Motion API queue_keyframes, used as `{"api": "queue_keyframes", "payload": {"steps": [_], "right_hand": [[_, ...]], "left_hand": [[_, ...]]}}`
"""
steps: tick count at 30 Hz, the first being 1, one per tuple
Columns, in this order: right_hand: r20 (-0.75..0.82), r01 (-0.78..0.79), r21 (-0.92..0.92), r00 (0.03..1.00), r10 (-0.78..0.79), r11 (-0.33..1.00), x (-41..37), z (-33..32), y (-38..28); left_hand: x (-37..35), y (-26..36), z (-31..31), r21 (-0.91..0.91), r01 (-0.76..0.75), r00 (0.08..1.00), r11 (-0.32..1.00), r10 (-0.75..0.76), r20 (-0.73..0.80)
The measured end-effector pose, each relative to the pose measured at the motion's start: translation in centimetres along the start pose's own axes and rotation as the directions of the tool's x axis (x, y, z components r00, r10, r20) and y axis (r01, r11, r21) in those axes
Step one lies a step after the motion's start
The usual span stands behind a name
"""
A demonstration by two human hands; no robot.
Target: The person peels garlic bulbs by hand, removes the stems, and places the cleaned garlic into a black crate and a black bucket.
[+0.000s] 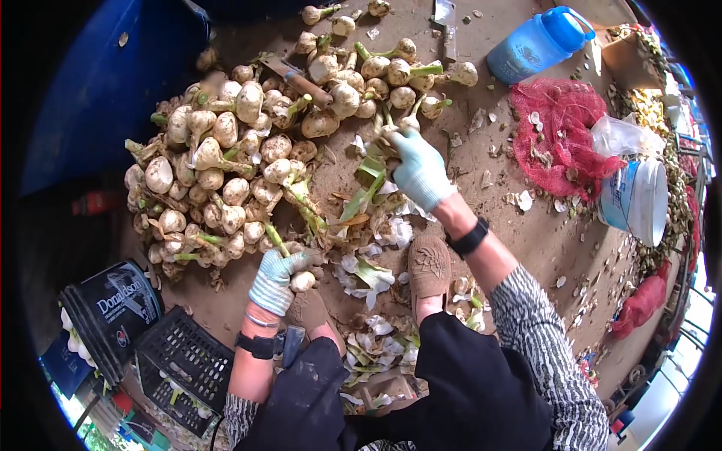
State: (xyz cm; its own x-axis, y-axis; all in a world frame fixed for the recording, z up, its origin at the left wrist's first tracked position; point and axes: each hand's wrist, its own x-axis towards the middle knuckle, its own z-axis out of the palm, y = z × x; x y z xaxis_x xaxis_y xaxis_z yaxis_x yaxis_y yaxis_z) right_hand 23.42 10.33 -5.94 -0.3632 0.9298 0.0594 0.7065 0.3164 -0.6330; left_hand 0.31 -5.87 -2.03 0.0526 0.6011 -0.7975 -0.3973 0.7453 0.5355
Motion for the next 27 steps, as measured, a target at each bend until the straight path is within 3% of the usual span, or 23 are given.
{"api": "queue_keyframes", "payload": {"steps": [2, 3, 4, 6, 7, 8, 9, 10, 11, 12, 13, 14, 16, 18, 20, 22, 24, 25, 27], "right_hand": [[0.174, 0.029, -0.293, 0.984, 0.024, 0.956, 1.8, 0.9, 0.6], [0.321, -0.055, -0.366, 0.930, 0.181, 0.929, 2.7, 1.6, 0.9], [0.321, -0.054, -0.366, 0.930, 0.181, 0.929, 3.1, 2.0, 1.6], [0.231, -0.022, -0.410, 0.965, 0.127, 0.912, 3.6, 2.8, 2.8], [0.149, -0.154, -0.215, 0.971, 0.188, 0.964, 3.4, 3.0, 3.0], [0.119, -0.078, -0.224, 0.987, 0.107, 0.972, 3.4, 3.1, 3.3], [0.211, -0.281, 0.160, 0.946, 0.245, 0.946, 2.8, 3.2, 3.4], [0.346, -0.472, 0.487, 0.877, 0.334, 0.735, 1.8, 1.3, 1.1], [0.335, -0.404, 0.744, 0.915, 0.227, 0.531, 0.5, 0.3, -1.5], [0.508, -0.565, 0.777, 0.823, 0.253, 0.278, 0.0, -2.0, -5.1], [0.467, -0.469, 0.640, 0.866, 0.176, 0.609, -1.7, -1.2, -4.9], [0.465, -0.418, 0.746, 0.884, 0.044, 0.519, -3.5, 0.5, -5.0], [0.217, -0.084, 0.585, 0.975, -0.056, 0.807, -5.9, 1.3, -7.3], [0.593, -0.551, 0.741, 0.805, 0.012, 0.383, -5.9, -0.6, -7.4], [0.697, -0.751, 0.642, 0.655, 0.293, 0.151, -5.3, -1.5, -6.4], [0.695, -0.769, 0.580, 0.639, 0.330, 0.269, -5.4, -0.9, -4.7], [0.504, -0.498, 0.743, 0.856, 0.115, 0.446, -6.2, 0.9, -5.0], [0.492, -0.375, 0.657, 0.870, 0.004, 0.654, -6.0, 0.8, -5.3], [0.610, -0.546, 0.543, 0.779, 0.147, 0.638, -5.3, 0.3, -7.2]], "left_hand": [[0.3, 0.2, 1.1, -0.003, -0.018, 1.000, 1.000, 0.018, 0.004], [0.5, 0.5, 1.7, 0.057, -0.021, 1.000, 0.998, 0.020, 0.021], [0.6, 0.8, 2.1, 0.115, -0.025, 0.999, 0.993, 0.021, 0.038], [0.9, 1.2, 2.3, 0.060, -0.011, 0.999, 0.998, 0.008, 0.053], [0.9, 1.3, 2.2, 0.057, -0.042, 0.998, 0.997, 0.038, 0.058], [0.8, 1.4, 2.1, 0.057, -0.072, 0.996, 0.996, 0.068, 0.065], [1.2, 1.2, 1.8, 0.077, -0.072, 0.996, 0.994, 0.068, 0.054], [1.3, 1.1, 1.8, 0.075, -0.070, 0.996, 0.995, 0.066, 0.054], [1.5, 1.0, 2.1, 0.024, -0.092, 0.994, 0.995, 0.091, 0.059], [1.7, 1.0, 2.4, -0.027, -0.119, 0.991, 0.993, 0.121, 0.062], [1.5, 1.2, 3.0, -0.081, -0.111, 0.992, 0.990, 0.116, 0.057], [1.9, 0.7, 2.9, -0.079, -0.108, 0.992, 0.991, 0.113, 0.056], [2.8, -0.2, 2.6, 0.176, -0.226, 0.968, 0.958, 0.240, -0.066], [1.9, 0.0, 2.3, 0.163, -0.137, 0.987, 0.977, 0.148, -0.060], [1.0, -0.2, 2.2, 0.125, -0.205, 0.976, 0.971, 0.212, -0.047], [0.7, 0.3, 2.7, 0.105, -0.185, 0.982, 0.977, 0.188, -0.019], [0.1, 0.8, 4.3, 0.248, -0.225, 0.972, 0.942, 0.233, -0.006], [0.2, 0.6, 4.7, 0.311, -0.245, 0.967, 0.918, 0.253, 0.013], [0.2, 0.0, 5.3, 0.421, -0.361, 0.921, 0.832, 0.388, 0.024]]}}
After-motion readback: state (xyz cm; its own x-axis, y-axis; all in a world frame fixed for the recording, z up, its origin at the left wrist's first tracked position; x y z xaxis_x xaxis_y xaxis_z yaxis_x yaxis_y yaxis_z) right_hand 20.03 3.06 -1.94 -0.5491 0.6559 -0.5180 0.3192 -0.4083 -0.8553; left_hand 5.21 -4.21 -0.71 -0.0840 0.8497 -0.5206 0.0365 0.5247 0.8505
